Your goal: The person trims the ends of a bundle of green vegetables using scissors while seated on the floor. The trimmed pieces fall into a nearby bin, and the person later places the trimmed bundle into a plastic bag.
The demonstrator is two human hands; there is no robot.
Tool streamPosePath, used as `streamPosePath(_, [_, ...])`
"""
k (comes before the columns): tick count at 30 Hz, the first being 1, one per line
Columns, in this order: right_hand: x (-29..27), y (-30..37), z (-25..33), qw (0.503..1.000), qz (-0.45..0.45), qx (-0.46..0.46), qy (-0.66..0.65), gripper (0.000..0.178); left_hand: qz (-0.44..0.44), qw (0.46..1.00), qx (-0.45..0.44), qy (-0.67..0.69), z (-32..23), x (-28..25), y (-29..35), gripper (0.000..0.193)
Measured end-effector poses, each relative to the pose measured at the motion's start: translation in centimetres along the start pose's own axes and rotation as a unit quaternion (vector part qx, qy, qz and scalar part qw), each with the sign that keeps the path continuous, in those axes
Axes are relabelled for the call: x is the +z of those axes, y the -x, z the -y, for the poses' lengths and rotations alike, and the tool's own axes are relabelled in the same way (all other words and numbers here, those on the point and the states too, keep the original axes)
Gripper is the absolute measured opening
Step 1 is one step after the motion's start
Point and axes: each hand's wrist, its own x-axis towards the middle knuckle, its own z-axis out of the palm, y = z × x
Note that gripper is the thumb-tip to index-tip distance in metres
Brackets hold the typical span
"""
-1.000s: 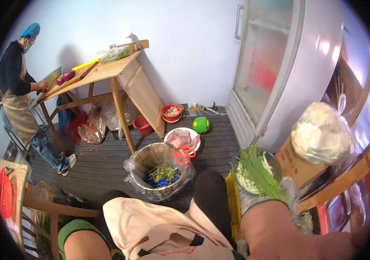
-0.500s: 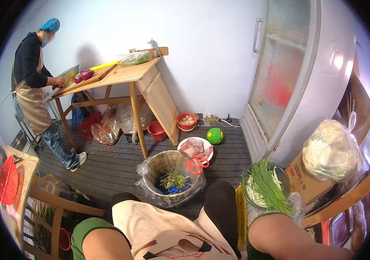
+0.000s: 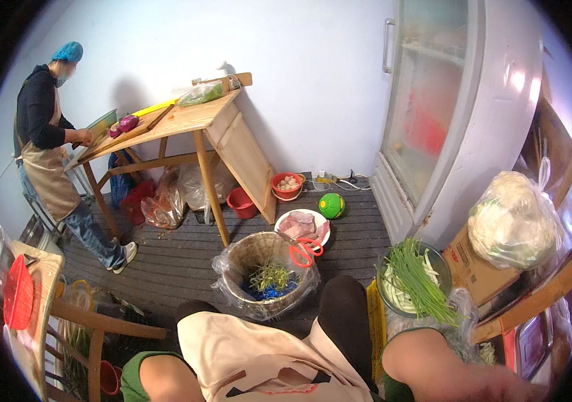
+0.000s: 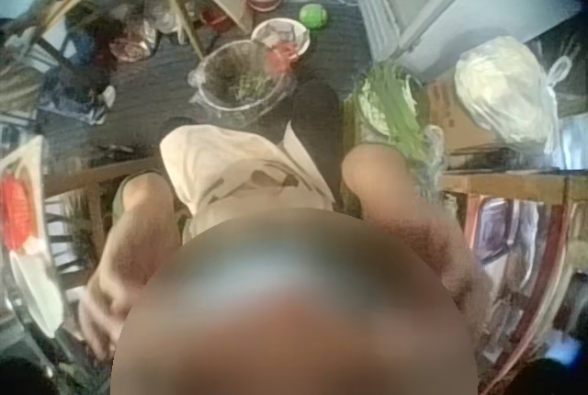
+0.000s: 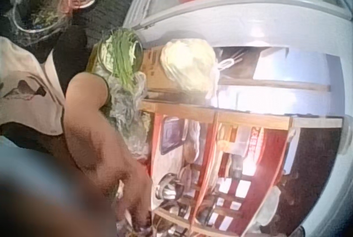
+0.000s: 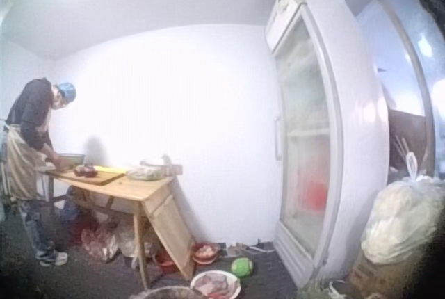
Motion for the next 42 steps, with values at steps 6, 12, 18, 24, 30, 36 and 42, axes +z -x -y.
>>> streamPosePath(6, [1.9, 6.6, -6.6, 0.986, -0.001, 0.128, 0.109, 0.032, 0.353, 0.813, -0.396, -0.240, -5.6, -11.8, 10.9, 0.051])
streamPosePath(12, [5.1, 17.8, -15.5, 0.923, 0.039, 0.278, 0.262, 0.029, 0.430, 0.583, -0.527, -0.445, -12.3, -21.2, 19.8, 0.052])
streamPosePath(18, [7.9, 25.2, -16.4, 0.875, 0.047, 0.392, 0.282, 0.021, 0.334, 0.480, -0.609, -0.537, -14.6, -23.2, 24.9, 0.046])
streamPosePath(24, [10.4, 27.4, -15.9, 0.815, -0.045, 0.519, 0.253, 0.020, 0.315, 0.447, -0.578, -0.606, -15.5, -25.7, 25.9, 0.044])
streamPosePath(30, [10.9, 27.3, -16.2, 0.787, -0.016, 0.556, 0.267, 0.014, 0.326, 0.396, -0.580, -0.633, -15.8, -27.4, 27.0, 0.045])
streamPosePath(36, [11.7, 27.3, -16.2, 0.779, 0.081, 0.524, 0.335, 0.013, 0.309, 0.394, -0.599, -0.625, -16.1, -27.1, 26.6, 0.044])
streamPosePath(42, [11.8, 27.4, -15.9, 0.770, 0.153, 0.516, 0.342, 0.013, 0.271, 0.347, -0.638, -0.632, -15.7, -26.6, 26.5, 0.043])
